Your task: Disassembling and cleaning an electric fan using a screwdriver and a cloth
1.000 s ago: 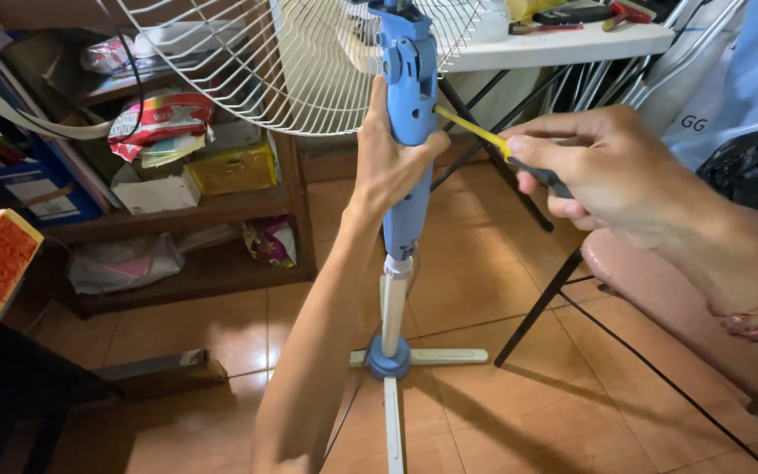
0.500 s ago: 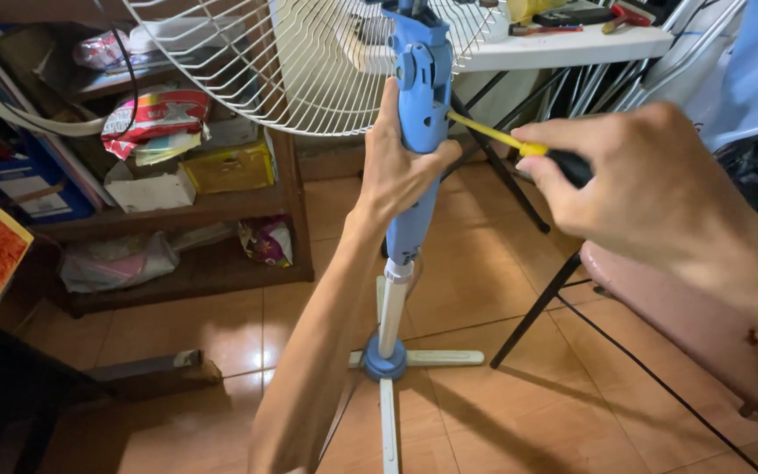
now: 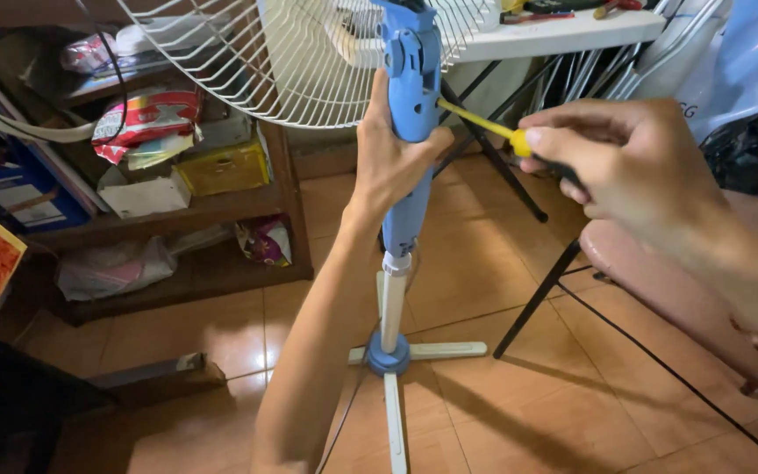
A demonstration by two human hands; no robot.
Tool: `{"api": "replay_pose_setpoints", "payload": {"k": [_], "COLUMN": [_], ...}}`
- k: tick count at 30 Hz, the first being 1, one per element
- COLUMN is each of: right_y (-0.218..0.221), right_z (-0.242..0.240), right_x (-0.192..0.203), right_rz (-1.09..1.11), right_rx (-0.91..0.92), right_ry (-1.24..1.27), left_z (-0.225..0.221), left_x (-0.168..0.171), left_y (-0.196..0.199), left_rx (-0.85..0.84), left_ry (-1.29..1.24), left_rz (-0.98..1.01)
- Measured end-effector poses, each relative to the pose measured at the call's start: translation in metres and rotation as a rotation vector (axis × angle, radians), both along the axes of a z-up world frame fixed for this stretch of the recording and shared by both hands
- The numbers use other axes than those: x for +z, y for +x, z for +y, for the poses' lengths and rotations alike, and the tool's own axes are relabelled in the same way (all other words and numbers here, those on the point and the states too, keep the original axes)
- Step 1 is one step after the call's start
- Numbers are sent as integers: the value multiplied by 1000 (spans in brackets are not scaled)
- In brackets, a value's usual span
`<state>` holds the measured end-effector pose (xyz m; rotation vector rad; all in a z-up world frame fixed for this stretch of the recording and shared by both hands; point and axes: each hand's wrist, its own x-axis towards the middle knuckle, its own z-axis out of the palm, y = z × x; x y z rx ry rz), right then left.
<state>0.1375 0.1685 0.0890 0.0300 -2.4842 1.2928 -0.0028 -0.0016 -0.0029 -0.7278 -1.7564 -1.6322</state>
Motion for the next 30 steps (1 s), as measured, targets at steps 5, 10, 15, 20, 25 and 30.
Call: {"api": "replay_pose_setpoints", "payload": {"k": [5, 10, 15, 20, 25, 30], "right_y": [-22, -21, -32, -29, -21, -39], "right_z": [10, 25, 55, 57, 30, 34], "right_x": [-3, -14, -48, -41, -17, -15], "right_rz": [-256, 49, 1138, 1235, 448, -348], "right_rx": [48, 33, -350, -276, 59, 131], "right_ry": [-278, 346, 1701, 1615, 626, -317], "left_z": [-1, 1, -1, -1, 2, 4], "left_x": [0, -2, -1, 3, -2, -1], "left_y": [1, -5, -2, 6, 0, 0], "left_rx": [-4, 18, -18, 12, -7, 16], "left_ry": [-3, -27, -37, -21, -6, -19], "left_rz": [-21, -50, -61, -53, -26, -53]}}
